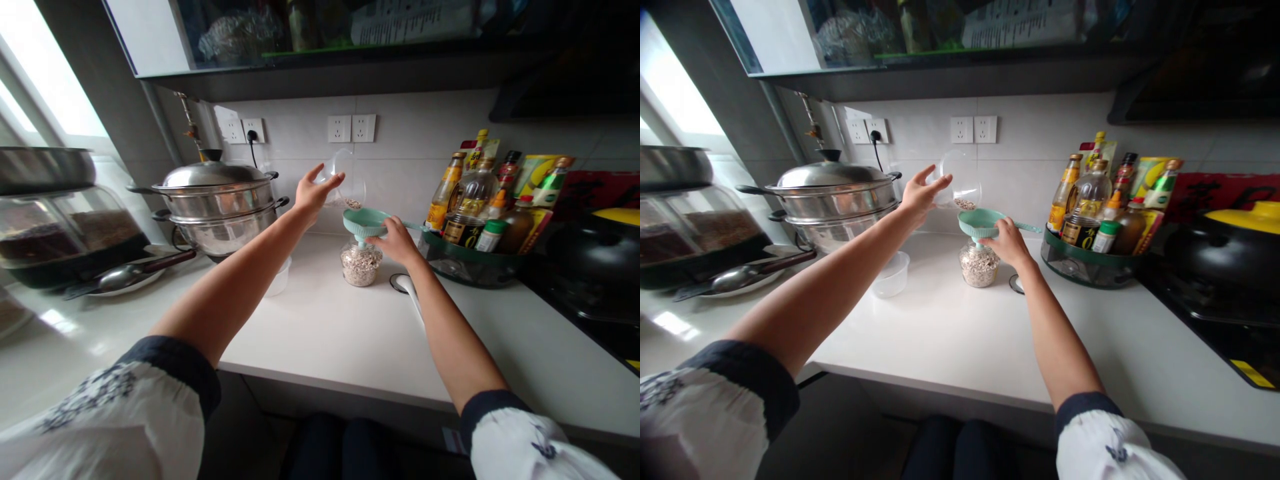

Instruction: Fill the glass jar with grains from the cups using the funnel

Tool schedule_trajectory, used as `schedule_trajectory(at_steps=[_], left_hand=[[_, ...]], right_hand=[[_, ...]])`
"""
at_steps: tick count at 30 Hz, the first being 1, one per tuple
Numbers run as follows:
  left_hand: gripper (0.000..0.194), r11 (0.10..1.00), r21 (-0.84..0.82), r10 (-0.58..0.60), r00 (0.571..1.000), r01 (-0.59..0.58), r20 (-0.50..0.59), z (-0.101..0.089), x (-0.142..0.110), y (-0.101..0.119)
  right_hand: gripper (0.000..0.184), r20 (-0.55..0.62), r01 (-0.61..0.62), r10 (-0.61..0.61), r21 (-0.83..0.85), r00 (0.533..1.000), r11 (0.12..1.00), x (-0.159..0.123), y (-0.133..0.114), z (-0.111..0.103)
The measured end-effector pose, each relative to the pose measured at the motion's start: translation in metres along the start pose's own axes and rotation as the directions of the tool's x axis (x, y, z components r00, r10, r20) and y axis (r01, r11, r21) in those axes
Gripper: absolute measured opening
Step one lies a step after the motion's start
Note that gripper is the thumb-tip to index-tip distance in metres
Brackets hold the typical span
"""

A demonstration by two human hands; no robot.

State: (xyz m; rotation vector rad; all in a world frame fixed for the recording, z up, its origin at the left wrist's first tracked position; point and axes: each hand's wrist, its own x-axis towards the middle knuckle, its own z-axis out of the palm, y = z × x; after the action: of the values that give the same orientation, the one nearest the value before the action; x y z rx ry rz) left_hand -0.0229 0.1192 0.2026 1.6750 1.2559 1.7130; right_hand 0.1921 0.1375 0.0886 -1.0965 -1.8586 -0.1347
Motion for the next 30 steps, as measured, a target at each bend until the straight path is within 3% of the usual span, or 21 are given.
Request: schedule_trajectory(at_steps=[12, 30], left_hand=[[0.079, 1.0, -0.016, -0.015, 1.0, 0.015, -0.008, 0.001, -0.001, 0.001], [0.08, 1.0, -0.002, -0.001, 1.0, 0.001, -0.002, -0.001, 0.004, 0.0]], right_hand=[[0.036, 0.019, -0.004, 0.004, -0.001, 1.0, 1.0, 0.0, -0.002, -0.003], [0.03, -0.002, 0.246, -0.247, 0.087, 0.969, 0.965, 0.002, 0.01, -0.008]])
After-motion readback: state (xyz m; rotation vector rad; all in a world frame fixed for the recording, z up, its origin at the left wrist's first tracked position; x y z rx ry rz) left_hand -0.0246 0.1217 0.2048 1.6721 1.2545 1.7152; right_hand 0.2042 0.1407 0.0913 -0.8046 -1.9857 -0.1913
